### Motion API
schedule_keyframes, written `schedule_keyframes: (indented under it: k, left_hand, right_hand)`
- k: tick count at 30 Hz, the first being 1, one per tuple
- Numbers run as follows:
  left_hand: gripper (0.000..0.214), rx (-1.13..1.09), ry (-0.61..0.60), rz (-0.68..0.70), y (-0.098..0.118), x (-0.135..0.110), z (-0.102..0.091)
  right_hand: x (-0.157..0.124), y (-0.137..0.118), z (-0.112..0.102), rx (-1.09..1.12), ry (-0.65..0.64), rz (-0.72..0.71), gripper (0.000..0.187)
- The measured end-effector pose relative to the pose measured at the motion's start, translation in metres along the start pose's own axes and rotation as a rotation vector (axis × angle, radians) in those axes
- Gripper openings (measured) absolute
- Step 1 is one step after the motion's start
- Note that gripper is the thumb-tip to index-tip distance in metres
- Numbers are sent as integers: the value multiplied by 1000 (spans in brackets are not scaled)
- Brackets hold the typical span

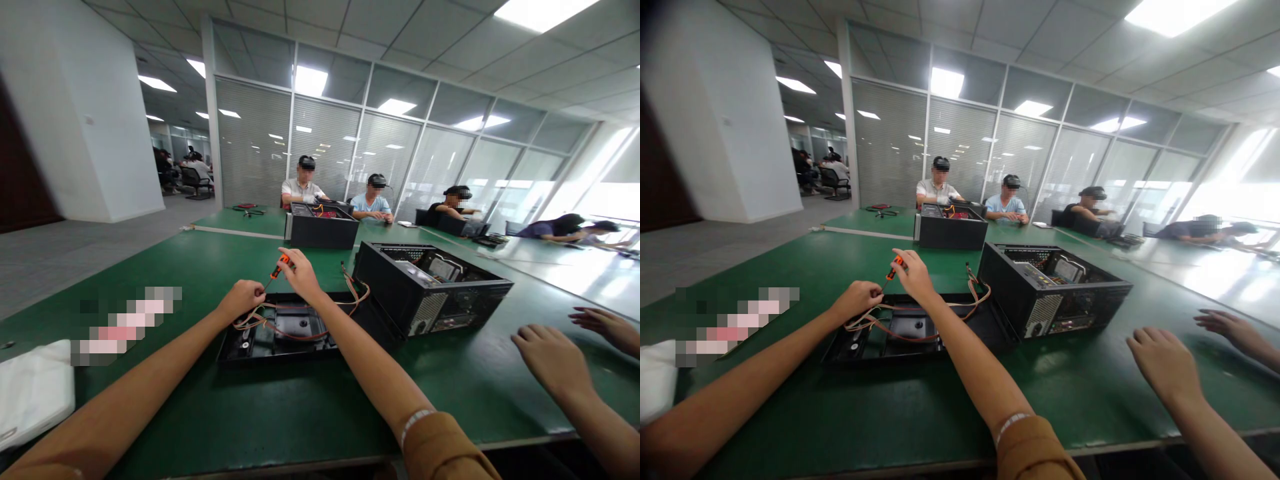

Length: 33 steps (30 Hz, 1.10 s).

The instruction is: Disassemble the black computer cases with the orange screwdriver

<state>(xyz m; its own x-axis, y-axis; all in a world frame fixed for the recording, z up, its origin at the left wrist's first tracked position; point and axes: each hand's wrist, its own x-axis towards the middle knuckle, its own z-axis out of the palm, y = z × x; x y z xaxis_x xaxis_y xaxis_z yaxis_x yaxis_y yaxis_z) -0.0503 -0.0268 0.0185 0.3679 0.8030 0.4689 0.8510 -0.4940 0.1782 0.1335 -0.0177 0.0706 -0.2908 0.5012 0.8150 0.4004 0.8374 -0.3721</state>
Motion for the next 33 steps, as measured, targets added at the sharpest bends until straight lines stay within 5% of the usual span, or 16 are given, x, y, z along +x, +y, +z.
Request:
schedule_keyframes:
  k: [20,27,33]
  left_hand:
    - [17,2,6,-24,-2,0,3]
    - [18,18,2,-13,-2,-1,2]
    - [18,32,-27,-23,-4,0,3]
  right_hand:
    - [-5,-2,9,-13,-54,275,35]
    - [0,-5,4,-36,-26,64,28]
    - [-5,-3,12,1,-52,96,37]
